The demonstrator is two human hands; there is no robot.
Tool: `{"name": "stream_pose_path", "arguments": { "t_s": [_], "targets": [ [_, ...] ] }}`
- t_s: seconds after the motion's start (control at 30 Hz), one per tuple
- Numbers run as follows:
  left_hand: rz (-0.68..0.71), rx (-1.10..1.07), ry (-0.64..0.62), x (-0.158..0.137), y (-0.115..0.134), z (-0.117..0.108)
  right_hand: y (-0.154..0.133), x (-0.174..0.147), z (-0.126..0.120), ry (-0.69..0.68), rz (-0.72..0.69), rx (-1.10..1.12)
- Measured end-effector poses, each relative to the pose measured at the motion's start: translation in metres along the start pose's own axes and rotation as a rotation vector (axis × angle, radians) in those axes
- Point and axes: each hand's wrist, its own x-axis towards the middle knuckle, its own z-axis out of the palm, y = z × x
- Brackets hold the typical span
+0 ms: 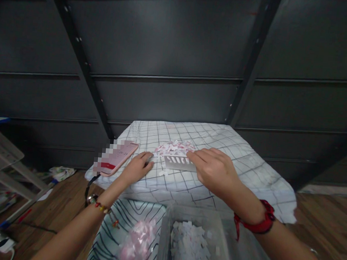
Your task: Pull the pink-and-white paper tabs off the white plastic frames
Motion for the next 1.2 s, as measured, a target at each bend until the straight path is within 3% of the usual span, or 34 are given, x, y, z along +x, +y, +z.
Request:
{"name": "stream_pose_path", "arguments": {
  "t_s": [0.7,1.2],
  "targets": [
    [-0.001,-0.015,0.005,0.0,0.001,-0.001,0.004,-0.009,0.001,-0.053,0.038,-0.062],
    [0.001,-0.012,0.01,0.0,-0.002,0.002,-0.004,-0.005,-0.002,0.003,0.024,0.02]
  ]
}}
